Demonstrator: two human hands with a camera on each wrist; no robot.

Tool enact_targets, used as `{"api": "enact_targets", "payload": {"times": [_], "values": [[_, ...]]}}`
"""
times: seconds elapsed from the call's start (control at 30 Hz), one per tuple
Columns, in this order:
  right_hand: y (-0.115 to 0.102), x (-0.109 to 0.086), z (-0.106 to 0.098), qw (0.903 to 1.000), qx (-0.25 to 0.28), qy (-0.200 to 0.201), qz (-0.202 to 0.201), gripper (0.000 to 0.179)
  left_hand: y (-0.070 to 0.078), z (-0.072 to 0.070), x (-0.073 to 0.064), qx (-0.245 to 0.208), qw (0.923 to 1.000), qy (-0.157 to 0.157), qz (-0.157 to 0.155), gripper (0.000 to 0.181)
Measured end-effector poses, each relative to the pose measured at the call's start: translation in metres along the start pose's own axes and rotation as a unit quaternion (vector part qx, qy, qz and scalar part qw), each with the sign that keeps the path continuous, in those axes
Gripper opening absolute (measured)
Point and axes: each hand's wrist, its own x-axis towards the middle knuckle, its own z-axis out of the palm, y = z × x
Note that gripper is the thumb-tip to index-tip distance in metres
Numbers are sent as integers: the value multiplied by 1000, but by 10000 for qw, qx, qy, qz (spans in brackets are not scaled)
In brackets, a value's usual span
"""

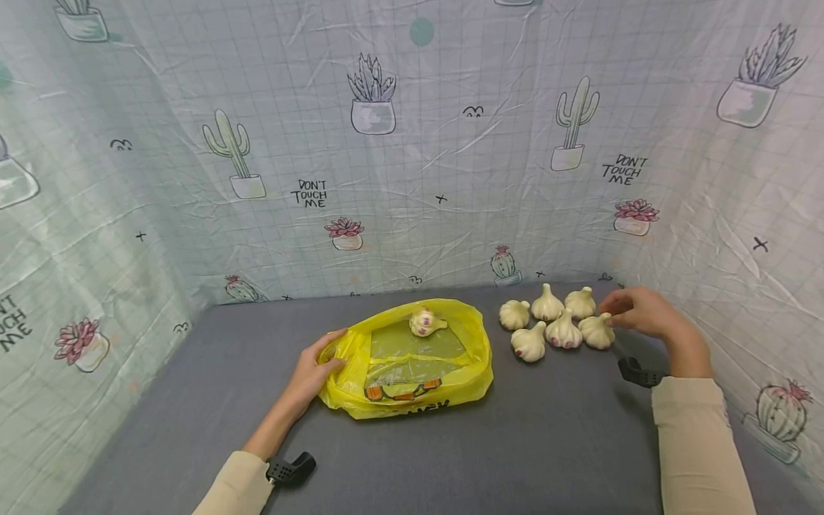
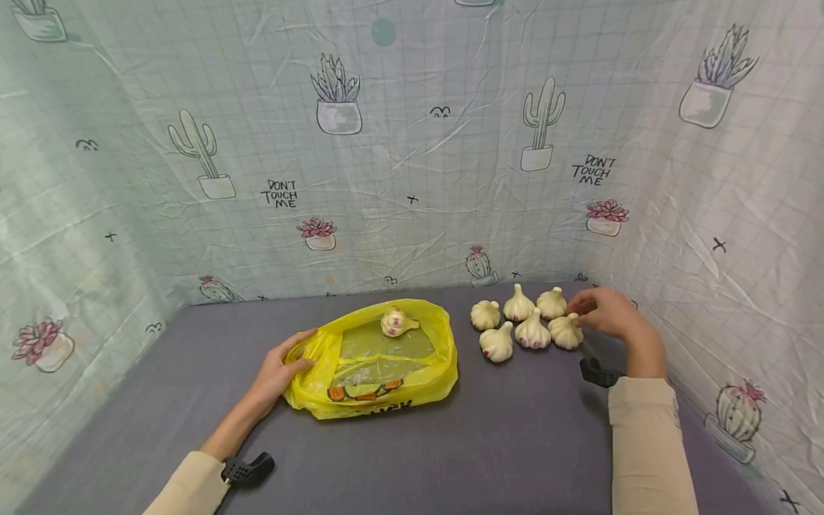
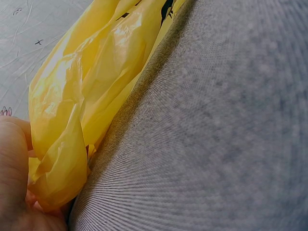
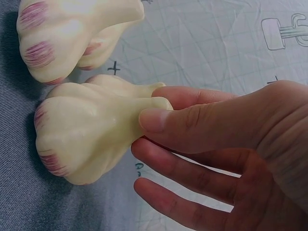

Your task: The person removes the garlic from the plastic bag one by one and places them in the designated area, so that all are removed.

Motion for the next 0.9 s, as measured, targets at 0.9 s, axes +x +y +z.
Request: {"api": "enact_targets", "payload": {"times": [0.9], "values": [[-30,-2,-9,9972,-560,445,-203,30,4,-2,-1,92,9999,-44,-7,58]]}}
